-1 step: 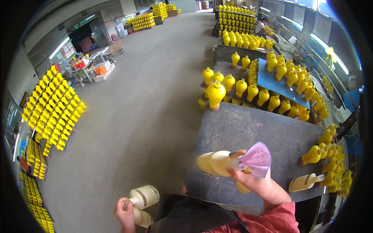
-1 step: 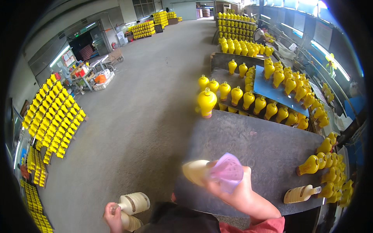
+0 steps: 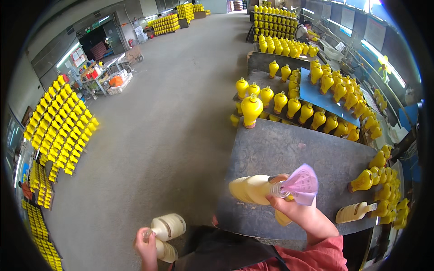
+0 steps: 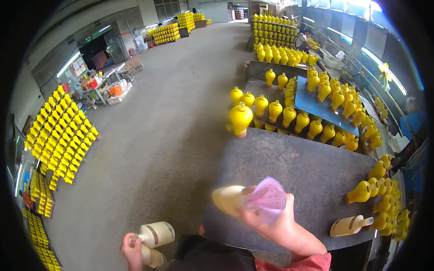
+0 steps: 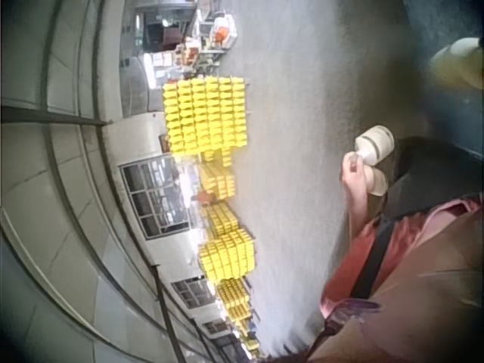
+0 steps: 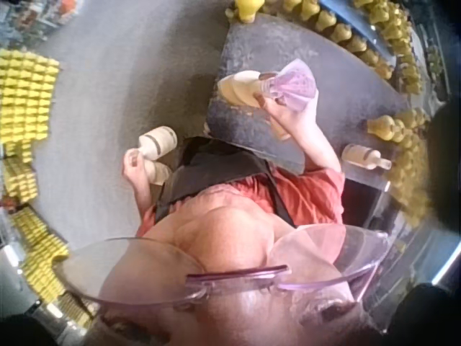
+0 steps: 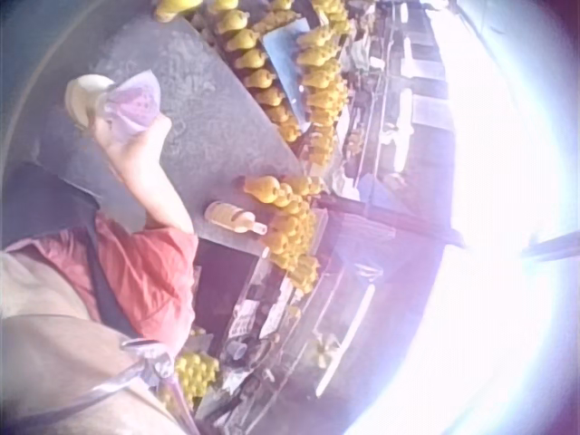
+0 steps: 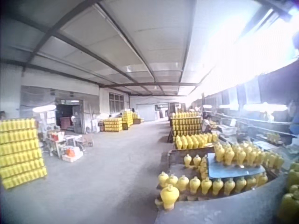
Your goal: The person applies adhesive labels to yellow and white plastic bottles, smooths them, and places the finished bottles on a nearby table. The person also handles stacks of labels and moves bottles between the work surface and the table.
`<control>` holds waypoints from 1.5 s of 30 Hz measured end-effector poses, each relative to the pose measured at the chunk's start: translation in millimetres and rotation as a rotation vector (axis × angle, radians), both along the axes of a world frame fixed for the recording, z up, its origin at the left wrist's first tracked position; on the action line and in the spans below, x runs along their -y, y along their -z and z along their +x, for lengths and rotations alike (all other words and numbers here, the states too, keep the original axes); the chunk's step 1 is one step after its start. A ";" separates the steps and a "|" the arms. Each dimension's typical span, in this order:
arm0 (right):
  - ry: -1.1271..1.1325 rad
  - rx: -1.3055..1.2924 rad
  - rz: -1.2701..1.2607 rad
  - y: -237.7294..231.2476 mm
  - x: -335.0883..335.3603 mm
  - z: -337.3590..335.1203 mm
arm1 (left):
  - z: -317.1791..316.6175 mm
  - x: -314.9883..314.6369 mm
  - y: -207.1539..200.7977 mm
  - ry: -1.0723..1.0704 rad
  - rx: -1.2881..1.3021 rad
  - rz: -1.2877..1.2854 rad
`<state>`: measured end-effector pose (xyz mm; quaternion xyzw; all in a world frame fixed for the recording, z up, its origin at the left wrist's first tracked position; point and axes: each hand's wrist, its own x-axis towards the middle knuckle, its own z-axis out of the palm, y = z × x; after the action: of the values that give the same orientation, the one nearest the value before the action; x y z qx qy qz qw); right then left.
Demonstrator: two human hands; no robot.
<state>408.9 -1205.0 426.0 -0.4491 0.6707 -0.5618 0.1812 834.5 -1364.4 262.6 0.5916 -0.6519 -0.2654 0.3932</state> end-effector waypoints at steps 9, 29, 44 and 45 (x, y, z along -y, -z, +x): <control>0.169 0.208 0.091 2.0 79.7 75.9 | -10.9 118.4 70.7 0.336 0.105 0.060; 0.375 0.054 0.492 396.1 362.8 228.1 | 52.9 283.0 277.5 0.623 0.349 0.041; 0.628 0.000 0.491 711.4 366.8 156.0 | -49.2 297.8 519.6 0.662 0.351 0.152; 0.627 -0.034 0.523 723.6 364.9 150.3 | -58.7 298.1 532.3 0.657 0.350 0.192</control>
<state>559.3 -1569.9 -297.6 -0.1709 0.8983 -0.3927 0.0981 775.8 -1662.5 -269.7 0.4216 -0.8362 -0.3322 0.1129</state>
